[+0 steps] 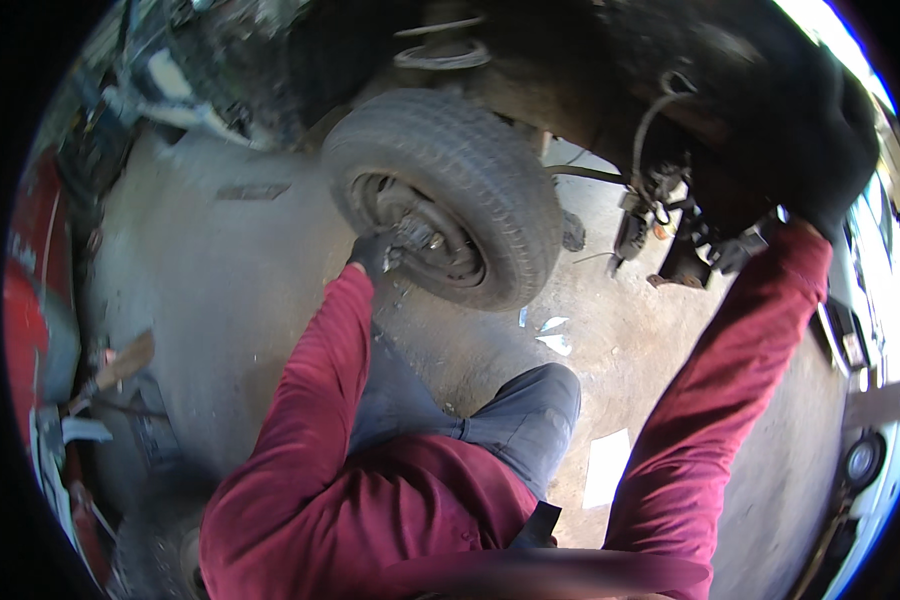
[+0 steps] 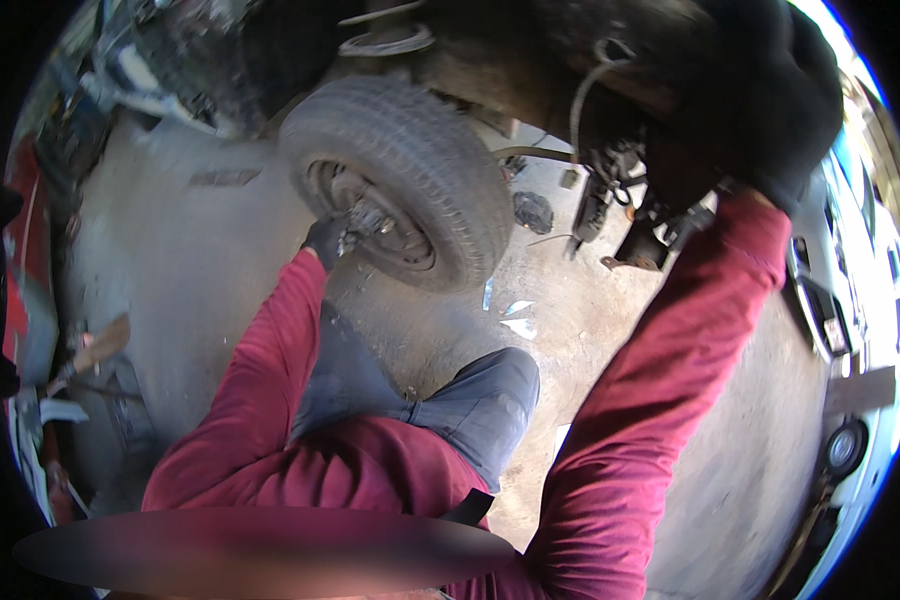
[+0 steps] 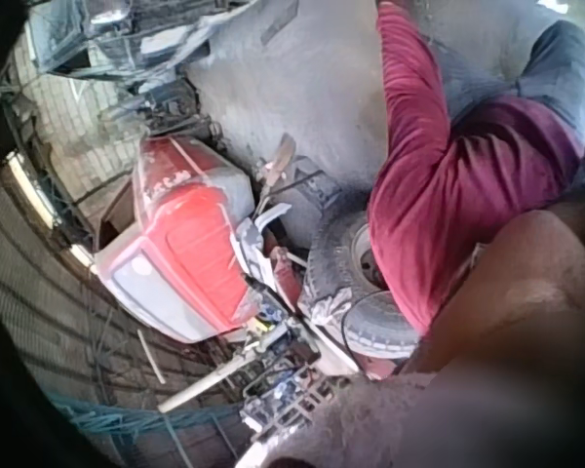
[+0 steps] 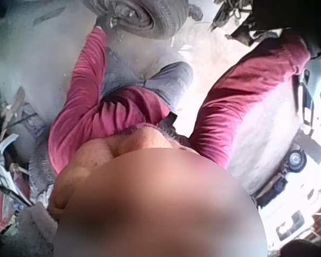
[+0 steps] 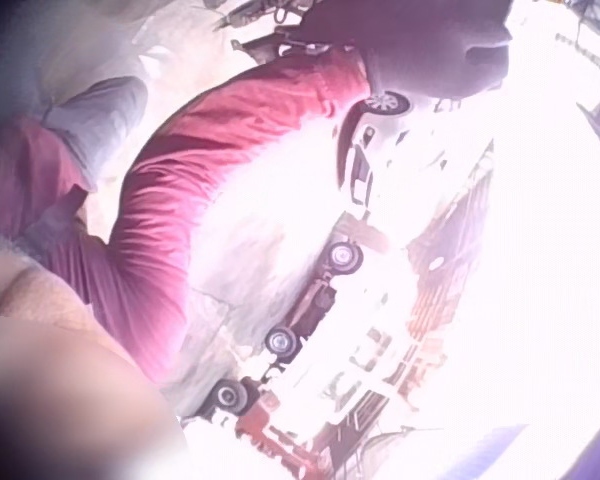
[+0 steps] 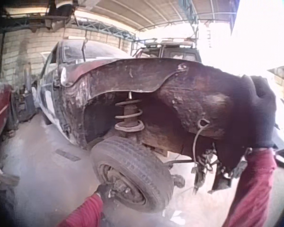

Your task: The person lifts a tire and mounts it onto a vehicle hub, then hand-tightens multiple lug nuts to secure the wheel. The person remains kneeling under the vehicle during the process.

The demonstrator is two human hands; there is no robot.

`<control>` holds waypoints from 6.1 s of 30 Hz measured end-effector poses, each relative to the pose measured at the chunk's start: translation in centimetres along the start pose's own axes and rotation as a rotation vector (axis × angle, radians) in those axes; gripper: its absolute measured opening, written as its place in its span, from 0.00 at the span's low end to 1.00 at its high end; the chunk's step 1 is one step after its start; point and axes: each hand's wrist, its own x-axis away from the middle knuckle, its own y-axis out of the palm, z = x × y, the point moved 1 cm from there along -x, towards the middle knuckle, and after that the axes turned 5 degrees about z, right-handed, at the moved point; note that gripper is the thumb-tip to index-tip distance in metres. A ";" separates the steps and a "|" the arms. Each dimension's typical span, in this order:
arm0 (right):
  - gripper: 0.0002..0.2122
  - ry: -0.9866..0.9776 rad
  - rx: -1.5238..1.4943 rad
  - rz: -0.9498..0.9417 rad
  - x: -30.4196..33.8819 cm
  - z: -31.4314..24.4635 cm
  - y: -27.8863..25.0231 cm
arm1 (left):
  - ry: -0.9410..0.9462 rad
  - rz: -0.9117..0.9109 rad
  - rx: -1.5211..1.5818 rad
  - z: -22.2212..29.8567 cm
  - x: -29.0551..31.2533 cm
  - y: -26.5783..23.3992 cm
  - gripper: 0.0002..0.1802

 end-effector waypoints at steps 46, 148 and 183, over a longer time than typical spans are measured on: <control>0.12 0.606 -0.561 0.280 -1.5 -2.9 -2.1 | -0.183 -0.128 0.115 -0.8 -1.0 -0.1 0.18; 0.15 0.636 -0.592 0.145 -1.2 -2.4 -0.6 | 0.155 0.013 -0.203 -1.1 -1.5 -0.7 0.12; 0.14 0.607 -0.595 0.204 -1.6 -3.0 -1.7 | -0.184 -0.185 0.192 -0.9 -1.0 -0.1 0.18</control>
